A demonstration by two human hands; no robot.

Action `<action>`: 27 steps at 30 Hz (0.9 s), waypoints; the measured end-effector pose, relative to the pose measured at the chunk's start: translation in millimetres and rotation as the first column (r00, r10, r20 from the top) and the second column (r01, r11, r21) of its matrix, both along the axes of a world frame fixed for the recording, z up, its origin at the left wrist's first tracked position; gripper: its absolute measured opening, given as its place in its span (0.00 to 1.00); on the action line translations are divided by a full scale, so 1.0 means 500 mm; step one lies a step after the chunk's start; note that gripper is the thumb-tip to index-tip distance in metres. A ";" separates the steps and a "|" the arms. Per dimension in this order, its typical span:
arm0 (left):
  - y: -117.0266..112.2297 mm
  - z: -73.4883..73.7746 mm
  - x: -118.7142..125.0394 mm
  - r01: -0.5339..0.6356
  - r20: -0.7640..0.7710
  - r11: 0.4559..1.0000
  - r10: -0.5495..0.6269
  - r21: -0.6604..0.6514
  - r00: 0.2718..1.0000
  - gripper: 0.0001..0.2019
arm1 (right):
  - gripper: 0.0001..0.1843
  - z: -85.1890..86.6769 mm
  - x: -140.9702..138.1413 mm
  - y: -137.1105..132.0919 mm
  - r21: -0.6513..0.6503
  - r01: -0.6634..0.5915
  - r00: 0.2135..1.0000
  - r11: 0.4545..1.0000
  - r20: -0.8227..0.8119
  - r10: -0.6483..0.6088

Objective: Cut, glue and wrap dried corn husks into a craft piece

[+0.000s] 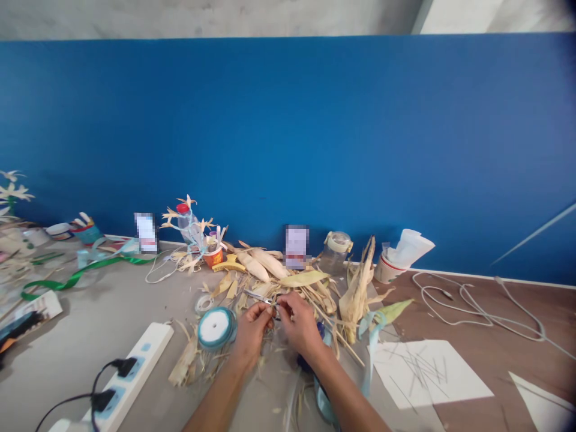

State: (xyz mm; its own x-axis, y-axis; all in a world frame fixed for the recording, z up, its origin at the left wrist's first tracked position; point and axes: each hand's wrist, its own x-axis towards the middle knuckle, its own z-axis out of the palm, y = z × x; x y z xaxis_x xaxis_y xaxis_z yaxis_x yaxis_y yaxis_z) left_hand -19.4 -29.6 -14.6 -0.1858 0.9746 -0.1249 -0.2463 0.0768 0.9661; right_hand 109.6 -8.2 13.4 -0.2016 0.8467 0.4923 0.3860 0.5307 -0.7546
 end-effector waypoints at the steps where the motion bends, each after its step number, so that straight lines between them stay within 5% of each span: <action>1: 0.000 0.000 0.001 0.003 0.011 1.000 -0.003 -0.004 1.000 0.15 | 0.09 0.001 0.000 -0.001 0.000 -0.011 1.000 1.000 -0.004 0.011; 11: 0.001 -0.004 -0.001 0.031 -0.010 1.000 -0.031 0.002 0.999 0.15 | 0.08 0.020 -0.002 -0.005 -0.205 -0.076 0.991 0.976 -0.126 0.051; 17: -0.003 0.012 0.000 0.019 -0.081 1.000 -0.018 0.002 0.997 0.16 | 0.08 0.007 -0.005 0.004 -0.409 -0.214 0.939 0.887 -0.336 0.071; 27: -0.003 0.023 0.000 0.001 -0.161 1.000 -0.002 -0.006 0.987 0.14 | 0.11 -0.002 -0.007 0.011 -0.473 -0.203 0.932 0.857 -0.362 0.021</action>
State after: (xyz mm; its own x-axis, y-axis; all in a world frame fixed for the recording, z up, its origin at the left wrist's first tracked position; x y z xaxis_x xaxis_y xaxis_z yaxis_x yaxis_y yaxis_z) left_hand -19.4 -30.9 -3.3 -0.2024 0.9743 -0.0993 -0.0870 0.0831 0.9927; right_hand 106.0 -2.6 12.4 -0.2123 0.9749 0.0675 0.0256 0.0746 -0.9969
